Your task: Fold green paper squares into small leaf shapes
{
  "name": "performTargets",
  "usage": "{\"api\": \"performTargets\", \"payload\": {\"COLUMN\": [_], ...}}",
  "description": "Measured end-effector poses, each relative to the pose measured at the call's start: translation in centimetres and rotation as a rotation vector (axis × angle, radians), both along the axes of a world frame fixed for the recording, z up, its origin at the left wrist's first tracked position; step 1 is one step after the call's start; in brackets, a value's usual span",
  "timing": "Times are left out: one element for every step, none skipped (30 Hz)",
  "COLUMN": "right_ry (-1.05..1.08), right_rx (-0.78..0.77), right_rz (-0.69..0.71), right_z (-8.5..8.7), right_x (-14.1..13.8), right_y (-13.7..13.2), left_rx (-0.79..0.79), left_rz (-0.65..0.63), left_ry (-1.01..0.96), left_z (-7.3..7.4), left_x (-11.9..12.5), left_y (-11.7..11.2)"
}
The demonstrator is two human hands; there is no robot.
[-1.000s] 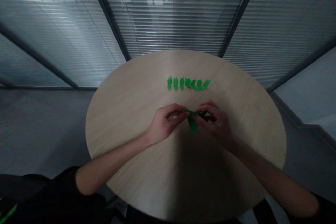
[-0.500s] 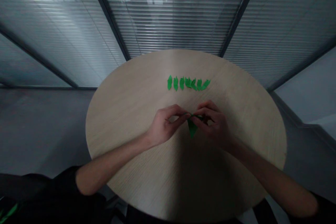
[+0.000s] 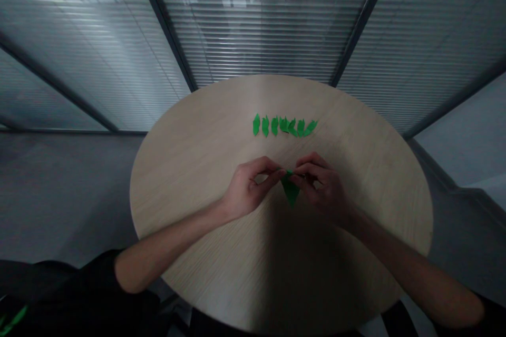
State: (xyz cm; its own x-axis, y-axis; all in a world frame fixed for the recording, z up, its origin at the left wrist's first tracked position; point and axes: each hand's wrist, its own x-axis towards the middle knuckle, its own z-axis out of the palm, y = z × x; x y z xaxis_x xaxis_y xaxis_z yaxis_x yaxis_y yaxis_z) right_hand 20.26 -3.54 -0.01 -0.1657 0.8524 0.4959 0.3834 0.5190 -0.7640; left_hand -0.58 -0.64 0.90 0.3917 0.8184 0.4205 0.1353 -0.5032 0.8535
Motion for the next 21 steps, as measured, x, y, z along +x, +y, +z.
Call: {"api": "performTargets", "payload": {"right_ry": [0.0,-0.002,-0.004,-0.007,-0.012,-0.017,-0.023,-0.029,-0.033,-0.036,-0.04,-0.043,-0.044,-0.044,-0.045,-0.046,-0.048,-0.049,-0.05,-0.05,-0.051], "right_rx": [-0.002,-0.007,-0.014,-0.023,-0.031,-0.038,-0.044,-0.047,-0.047,-0.045,-0.044,-0.042,-0.039,-0.036,-0.033,-0.032,-0.033,-0.036,-0.04,-0.043,-0.046], "right_rz": [0.004,0.003,-0.002,-0.01,-0.016,-0.019,-0.021,-0.019,-0.015,-0.011,-0.005,0.002,0.011,0.02,0.026,0.032,0.034,0.033,0.031,0.028,0.025], "right_z": [0.02,0.01,-0.03,-0.11,-0.2,-0.31,-0.42,-0.52,-0.58,-0.61,-0.61,-0.56,-0.47,-0.36,-0.24,-0.11,-0.01,0.06,0.08,0.06,0.0], "right_x": [0.03,0.04,0.06,0.07,0.07,0.08,0.09,0.11,0.13,0.16,0.19,0.22,0.25,0.28,0.3,0.32,0.34,0.35,0.34,0.33,0.32], "right_y": [0.02,0.04,0.08,0.12,0.15,0.19,0.22,0.23,0.24,0.23,0.22,0.19,0.16,0.13,0.1,0.08,0.06,0.06,0.07,0.09,0.12], "left_rx": [-0.013,-0.028,-0.042,-0.052,-0.055,-0.052,-0.045,-0.039,-0.031,-0.022,-0.011,0.001,0.013,0.024,0.031,0.034,0.033,0.032,0.03,0.029,0.027], "left_rz": [-0.004,-0.008,-0.012,-0.013,-0.012,-0.009,-0.004,0.001,0.005,0.01,0.014,0.019,0.021,0.021,0.018,0.013,0.006,0.001,-0.002,-0.003,-0.005], "left_ry": [-0.006,-0.01,-0.01,-0.009,-0.004,0.002,0.008,0.013,0.016,0.02,0.023,0.025,0.025,0.023,0.021,0.017,0.015,0.011,0.009,0.007,0.008], "left_z": [-0.01,-0.01,-0.02,-0.04,-0.04,-0.05,-0.06,-0.07,-0.08,-0.1,-0.12,-0.14,-0.17,-0.2,-0.22,-0.23,-0.23,-0.24,-0.23,-0.23,-0.22], "left_x": [0.02,0.03,0.05,0.07,0.07,0.07,0.07,0.06,0.05,0.05,0.04,0.04,0.05,0.06,0.08,0.1,0.11,0.13,0.13,0.12,0.1], "left_y": [0.02,0.05,0.08,0.12,0.16,0.19,0.23,0.25,0.26,0.27,0.27,0.26,0.24,0.22,0.2,0.18,0.17,0.16,0.17,0.19,0.21]}}
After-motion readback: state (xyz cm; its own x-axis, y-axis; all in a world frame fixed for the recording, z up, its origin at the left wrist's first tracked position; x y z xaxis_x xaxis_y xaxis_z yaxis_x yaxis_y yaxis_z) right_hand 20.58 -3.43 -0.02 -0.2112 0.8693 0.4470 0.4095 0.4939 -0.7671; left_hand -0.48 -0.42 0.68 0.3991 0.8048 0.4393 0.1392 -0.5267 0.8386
